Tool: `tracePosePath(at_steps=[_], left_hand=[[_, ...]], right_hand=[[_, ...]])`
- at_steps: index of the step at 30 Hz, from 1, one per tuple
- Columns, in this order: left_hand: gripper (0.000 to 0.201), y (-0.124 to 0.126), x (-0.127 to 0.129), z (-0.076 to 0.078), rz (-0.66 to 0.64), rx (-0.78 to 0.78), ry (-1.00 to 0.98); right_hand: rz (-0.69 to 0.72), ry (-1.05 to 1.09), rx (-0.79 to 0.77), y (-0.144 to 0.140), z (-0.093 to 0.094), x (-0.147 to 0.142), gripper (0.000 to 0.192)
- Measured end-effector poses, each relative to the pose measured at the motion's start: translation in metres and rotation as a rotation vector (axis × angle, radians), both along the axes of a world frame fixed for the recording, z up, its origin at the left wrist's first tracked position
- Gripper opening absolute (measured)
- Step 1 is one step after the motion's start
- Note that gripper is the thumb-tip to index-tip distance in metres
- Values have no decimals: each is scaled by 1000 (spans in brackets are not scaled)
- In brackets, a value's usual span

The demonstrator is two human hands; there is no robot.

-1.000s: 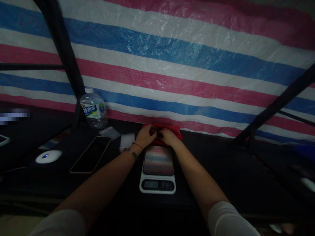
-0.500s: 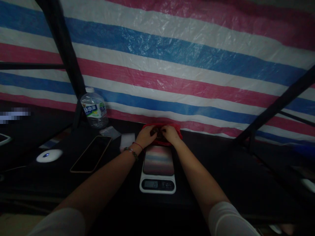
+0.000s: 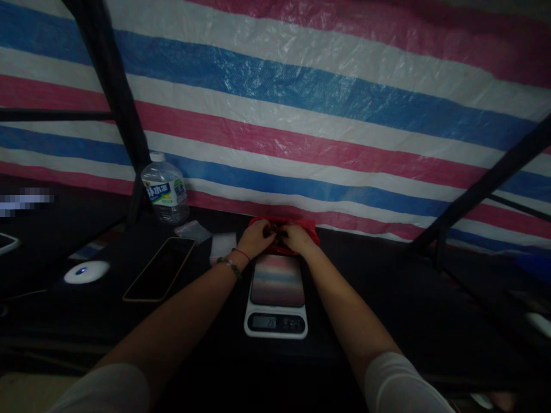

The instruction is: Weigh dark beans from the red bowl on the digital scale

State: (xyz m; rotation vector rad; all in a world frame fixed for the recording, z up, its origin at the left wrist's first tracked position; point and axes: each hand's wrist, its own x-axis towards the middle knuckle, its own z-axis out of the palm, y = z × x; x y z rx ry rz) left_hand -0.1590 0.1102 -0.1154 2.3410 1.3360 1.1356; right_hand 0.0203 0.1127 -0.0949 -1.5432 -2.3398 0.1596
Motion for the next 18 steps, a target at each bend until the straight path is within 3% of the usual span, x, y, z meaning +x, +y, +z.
tracePosePath(at_steps=[6,14,18], left_hand=[[19,-4,-1,7,19,-9,-60],[31,2,-3,2,51,-7,-200],[38,6,-2,-2,8,23,-259]], right_hand=[[137,385,21,-1,0,-8,40],[5,953,-124,7,-14,-12,43],[95,1135,-298,4,-11,-9,31]])
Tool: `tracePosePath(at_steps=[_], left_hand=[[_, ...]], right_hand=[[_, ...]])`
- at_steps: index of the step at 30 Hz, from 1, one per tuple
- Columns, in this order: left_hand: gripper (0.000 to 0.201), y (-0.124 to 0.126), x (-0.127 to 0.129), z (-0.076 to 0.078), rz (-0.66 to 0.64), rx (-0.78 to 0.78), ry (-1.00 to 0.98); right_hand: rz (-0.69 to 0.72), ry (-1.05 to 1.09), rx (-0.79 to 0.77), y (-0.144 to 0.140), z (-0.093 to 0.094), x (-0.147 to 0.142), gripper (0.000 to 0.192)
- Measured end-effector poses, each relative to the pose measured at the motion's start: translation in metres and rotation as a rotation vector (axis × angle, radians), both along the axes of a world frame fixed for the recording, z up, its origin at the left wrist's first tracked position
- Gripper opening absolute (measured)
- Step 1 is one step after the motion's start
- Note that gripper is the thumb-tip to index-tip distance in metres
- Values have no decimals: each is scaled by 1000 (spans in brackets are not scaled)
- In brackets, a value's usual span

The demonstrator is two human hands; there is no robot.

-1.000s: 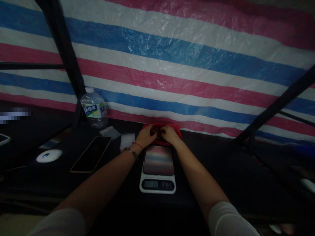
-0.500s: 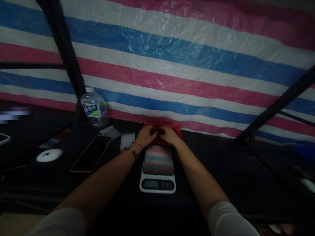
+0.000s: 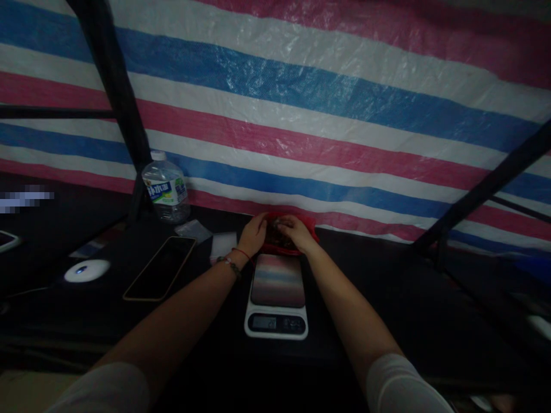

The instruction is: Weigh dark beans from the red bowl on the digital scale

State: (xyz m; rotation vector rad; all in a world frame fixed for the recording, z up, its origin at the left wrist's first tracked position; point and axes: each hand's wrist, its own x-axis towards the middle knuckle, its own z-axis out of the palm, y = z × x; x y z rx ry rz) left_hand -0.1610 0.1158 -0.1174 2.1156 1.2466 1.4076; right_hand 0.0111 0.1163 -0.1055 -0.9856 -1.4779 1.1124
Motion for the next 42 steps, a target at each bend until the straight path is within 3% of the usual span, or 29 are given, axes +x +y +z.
tracePosePath(at_steps=[3,7,11,15,18,23,29,35,42], left_hand=[[41,0,2,-1,-63,-39,41],[39,1,4,-1,-89,-99,2],[35,5,8,-2,-84,-207,-152],[33,7,14,-3,-169,-318,-362],[34,6,16,-4,-205,-352,-472],[38,3,17,-2,-245,-453,-553],[34,3,17,-1,-225,-466,-564],[35,13,16,-12,-194,-400,-659],[56,14,16,-13,-396,-372,-755]], right_hand=[[87,73,-114,-5,5,-1,28],[-24,90,-143,-7,7,-3,30],[-2,-35,25,-3,5,-4,38],[-189,-378,264,-3,7,-7,40],[-229,-544,330,-6,12,-10,38],[-170,-516,249,-12,16,-11,21],[-184,-531,221,-8,11,-7,18],[-183,-471,234,-1,0,-7,34],[-166,-372,183,1,-8,-12,38]])
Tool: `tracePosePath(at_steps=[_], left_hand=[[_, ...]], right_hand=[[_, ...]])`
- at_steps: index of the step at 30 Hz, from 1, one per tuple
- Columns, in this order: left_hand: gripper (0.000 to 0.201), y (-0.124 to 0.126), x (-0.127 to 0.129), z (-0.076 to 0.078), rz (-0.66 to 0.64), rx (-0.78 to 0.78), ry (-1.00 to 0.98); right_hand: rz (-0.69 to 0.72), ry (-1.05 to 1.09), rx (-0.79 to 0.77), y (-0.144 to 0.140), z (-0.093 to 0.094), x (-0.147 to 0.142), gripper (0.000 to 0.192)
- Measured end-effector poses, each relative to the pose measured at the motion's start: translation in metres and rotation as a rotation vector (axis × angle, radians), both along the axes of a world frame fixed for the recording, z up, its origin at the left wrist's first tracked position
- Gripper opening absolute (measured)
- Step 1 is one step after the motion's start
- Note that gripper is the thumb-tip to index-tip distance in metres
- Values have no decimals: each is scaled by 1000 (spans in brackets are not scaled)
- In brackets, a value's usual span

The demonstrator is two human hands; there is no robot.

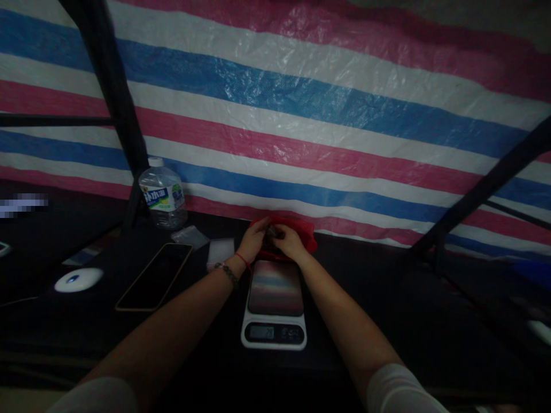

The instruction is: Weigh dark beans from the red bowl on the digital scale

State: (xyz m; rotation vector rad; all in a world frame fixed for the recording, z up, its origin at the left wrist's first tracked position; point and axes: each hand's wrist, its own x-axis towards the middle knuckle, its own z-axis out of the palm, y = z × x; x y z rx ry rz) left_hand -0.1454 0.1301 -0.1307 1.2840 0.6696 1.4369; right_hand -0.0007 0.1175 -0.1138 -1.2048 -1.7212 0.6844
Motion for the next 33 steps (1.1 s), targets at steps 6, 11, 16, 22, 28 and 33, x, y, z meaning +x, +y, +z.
tracePosePath(at_steps=[6,11,16,22,28,33], left_hand=[[65,3,-4,2,-16,62,-134],[50,2,-8,2,83,26,-14],[51,-6,-5,5,136,103,220],[46,-13,-7,10,283,220,609],[42,-23,-11,23,386,484,894],[47,-24,-10,23,393,412,930]], right_hand=[[130,361,-229,-8,9,-2,40],[155,488,-271,-8,13,2,44],[93,419,-144,-1,2,2,38],[150,97,-63,4,0,8,42],[103,-497,-32,-2,10,22,34],[58,-759,20,-3,7,22,27]])
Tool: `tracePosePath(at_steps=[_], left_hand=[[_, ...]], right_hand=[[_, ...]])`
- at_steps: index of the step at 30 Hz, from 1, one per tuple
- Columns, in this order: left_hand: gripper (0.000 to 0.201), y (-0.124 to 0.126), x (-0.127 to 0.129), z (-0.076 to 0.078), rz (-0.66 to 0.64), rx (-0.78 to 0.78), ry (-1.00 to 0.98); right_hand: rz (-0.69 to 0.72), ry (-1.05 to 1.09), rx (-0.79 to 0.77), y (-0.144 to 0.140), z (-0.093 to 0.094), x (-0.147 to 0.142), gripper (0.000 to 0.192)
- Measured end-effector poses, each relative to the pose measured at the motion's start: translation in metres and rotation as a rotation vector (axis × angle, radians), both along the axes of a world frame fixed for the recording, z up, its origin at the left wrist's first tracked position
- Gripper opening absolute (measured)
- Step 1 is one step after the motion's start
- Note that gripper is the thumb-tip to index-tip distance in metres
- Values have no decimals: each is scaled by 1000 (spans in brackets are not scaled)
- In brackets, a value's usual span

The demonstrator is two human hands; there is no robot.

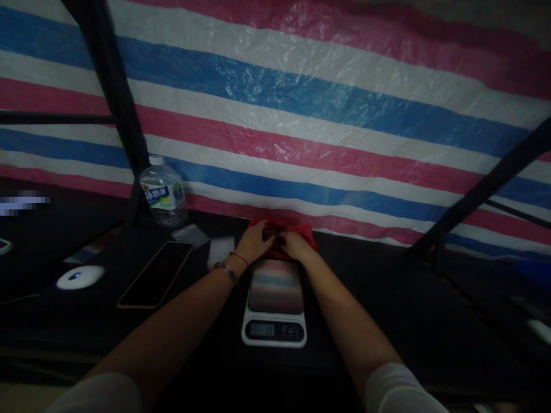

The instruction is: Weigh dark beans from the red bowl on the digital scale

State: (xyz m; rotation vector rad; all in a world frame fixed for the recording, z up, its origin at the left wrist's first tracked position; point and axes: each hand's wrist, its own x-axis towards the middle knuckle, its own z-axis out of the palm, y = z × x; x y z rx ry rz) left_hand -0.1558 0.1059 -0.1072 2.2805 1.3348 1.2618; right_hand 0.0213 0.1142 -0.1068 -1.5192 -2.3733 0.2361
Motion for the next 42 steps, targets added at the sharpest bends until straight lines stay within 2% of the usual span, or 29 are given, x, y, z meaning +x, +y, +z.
tracePosePath(at_steps=[6,9,13,19,22,29,35,42], left_hand=[[22,0,-1,-1,-69,-38,34],[23,2,-2,-4,-61,-52,26],[25,5,-1,-8,-73,-75,31],[38,4,3,-9,-154,-107,-12],[37,4,4,-9,-179,-127,-19],[28,6,4,-10,-113,-150,-3],[25,6,5,-12,-88,-163,-43],[30,7,5,-12,-122,-163,-51]], right_hand=[[-8,6,110,5,0,2,25],[-31,100,122,7,2,5,26],[-70,344,165,8,7,6,24],[-131,574,265,0,17,-10,22],[-73,553,250,-4,16,-19,23],[93,428,192,-10,17,-22,24],[116,364,151,-6,20,-16,41],[93,320,172,-3,17,-14,39]])
